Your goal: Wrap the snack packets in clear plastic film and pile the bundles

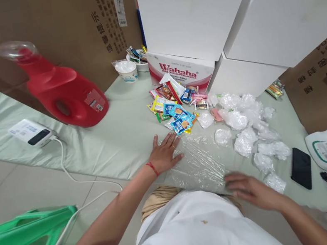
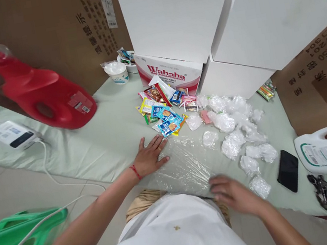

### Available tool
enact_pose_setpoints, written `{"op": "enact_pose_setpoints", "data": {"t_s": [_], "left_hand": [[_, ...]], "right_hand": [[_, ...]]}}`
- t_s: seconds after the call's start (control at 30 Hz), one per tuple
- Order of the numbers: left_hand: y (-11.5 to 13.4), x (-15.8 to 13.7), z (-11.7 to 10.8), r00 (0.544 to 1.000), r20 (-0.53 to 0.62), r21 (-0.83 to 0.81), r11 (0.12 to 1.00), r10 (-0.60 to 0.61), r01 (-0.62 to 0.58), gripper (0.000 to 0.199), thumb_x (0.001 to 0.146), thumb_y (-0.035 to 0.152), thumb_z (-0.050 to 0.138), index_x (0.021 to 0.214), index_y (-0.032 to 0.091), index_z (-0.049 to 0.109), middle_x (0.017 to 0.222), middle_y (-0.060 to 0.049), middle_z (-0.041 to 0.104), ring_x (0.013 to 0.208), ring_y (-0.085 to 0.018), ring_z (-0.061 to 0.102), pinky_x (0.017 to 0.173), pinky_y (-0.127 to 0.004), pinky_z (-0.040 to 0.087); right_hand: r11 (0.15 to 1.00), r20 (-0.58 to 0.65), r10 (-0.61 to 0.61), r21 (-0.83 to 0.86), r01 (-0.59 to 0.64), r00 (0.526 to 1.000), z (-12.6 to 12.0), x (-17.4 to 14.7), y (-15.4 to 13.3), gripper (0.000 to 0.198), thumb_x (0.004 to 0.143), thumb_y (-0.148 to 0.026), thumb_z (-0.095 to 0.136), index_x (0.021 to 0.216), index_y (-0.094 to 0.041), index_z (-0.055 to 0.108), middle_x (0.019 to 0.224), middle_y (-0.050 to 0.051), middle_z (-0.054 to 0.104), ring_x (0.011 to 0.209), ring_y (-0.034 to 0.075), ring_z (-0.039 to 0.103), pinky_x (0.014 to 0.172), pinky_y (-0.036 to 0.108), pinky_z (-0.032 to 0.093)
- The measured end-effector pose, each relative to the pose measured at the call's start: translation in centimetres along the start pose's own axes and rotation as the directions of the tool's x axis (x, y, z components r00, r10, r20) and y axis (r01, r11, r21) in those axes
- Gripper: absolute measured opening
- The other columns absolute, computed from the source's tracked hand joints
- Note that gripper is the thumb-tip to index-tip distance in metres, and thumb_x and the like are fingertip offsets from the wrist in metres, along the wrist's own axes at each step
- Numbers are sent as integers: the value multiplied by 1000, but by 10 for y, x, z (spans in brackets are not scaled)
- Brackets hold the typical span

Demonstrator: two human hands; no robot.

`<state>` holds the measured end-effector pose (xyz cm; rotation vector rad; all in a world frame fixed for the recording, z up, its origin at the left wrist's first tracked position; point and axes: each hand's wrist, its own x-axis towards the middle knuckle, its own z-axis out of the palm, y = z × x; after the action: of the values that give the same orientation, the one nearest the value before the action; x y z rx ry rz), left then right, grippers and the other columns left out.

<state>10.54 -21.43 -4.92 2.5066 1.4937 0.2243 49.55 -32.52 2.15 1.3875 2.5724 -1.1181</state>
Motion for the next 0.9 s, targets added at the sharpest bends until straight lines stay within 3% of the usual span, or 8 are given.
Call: {"op": "enact_pose_setpoints", "data": {"t_s": [0.07, 0.1, 0.23, 0.33, 0.5, 0.6, 0.7, 0.9], "left_hand": [[0, 2, 2, 1000, -3, -15, 1000, 19, -19, 74, 100, 66, 40, 163, 28, 30, 171, -12, 29, 158, -32, 27, 123, -69, -11], [-1, 2, 3, 1000, -7, -21, 1000, 23, -23, 75, 100, 66, 41, 163, 28, 29, 171, -11, 28, 158, -32, 27, 123, -69, -11], [-3, -1, 3, 999, -23, -27, 999, 31, -32, 75, 100, 65, 41, 163, 27, 29, 171, -11, 29, 157, -33, 27, 124, -70, -8], [-3, -3, 2, 999, -30, -30, 999, 42, -43, 74, 100, 66, 39, 162, 27, 32, 170, -11, 31, 157, -32, 28, 125, -67, -6], [-4, -4, 3, 997, -68, -57, 997, 39, -43, 73, 100, 68, 38, 161, 28, 34, 170, -9, 31, 157, -31, 28, 127, -64, -5], [-4, -3, 5, 996, -80, -79, 996, 39, -45, 73, 99, 68, 37, 161, 29, 35, 171, -8, 31, 158, -30, 27, 127, -64, -6], [-5, -3, 6, 996, -82, -89, 995, 26, -33, 73, 100, 68, 36, 161, 29, 35, 171, -8, 30, 158, -30, 26, 127, -64, -7], [-3, -6, 4, 997, -78, -88, 996, 21, -28, 71, 100, 67, 36, 161, 29, 36, 170, -8, 31, 158, -28, 26, 128, -61, -5]], "right_hand": [[996, -119, 87, -14, -89, 989, -36, 36, -5, 39, 107, -39, 42, 109, -28, 78, 108, 6, 78, 104, 29, 72, 92, 46, 59], [994, -214, 66, -72, -83, 975, -52, 64, -10, 36, 106, -36, 43, 112, -29, 77, 108, 7, 77, 102, 29, 71, 92, 47, 58], [927, -261, -238, -349, 138, 936, -87, 198, -41, 47, 94, -22, 62, 141, -26, 62, 146, 11, 61, 132, 34, 51, 111, 53, 44], [849, -139, -271, -502, 168, 953, -85, 269, -62, 74, 85, -24, 76, 153, -23, 48, 158, 14, 46, 138, 37, 42, 111, 55, 40], [834, -119, -238, -534, 140, 964, -77, 275, -48, 70, 83, -37, 80, 146, -17, 56, 132, 20, 59, 123, 36, 51, 105, 50, 42], [943, -303, -135, -332, 28, 943, -92, 268, -26, 68, 84, -51, 76, 141, -17, 59, 124, 17, 63, 114, 33, 57, 102, 46, 45], [978, -494, -15, -187, -90, 869, -107, 290, -20, 69, 87, -57, 70, 143, -18, 57, 129, 16, 62, 120, 34, 56, 104, 47, 44], [902, -301, 102, -373, -216, 948, -96, 343, -27, 80, 68, -45, 87, 135, -10, 59, 132, 24, 60, 126, 43, 52, 106, 52, 41]]}}
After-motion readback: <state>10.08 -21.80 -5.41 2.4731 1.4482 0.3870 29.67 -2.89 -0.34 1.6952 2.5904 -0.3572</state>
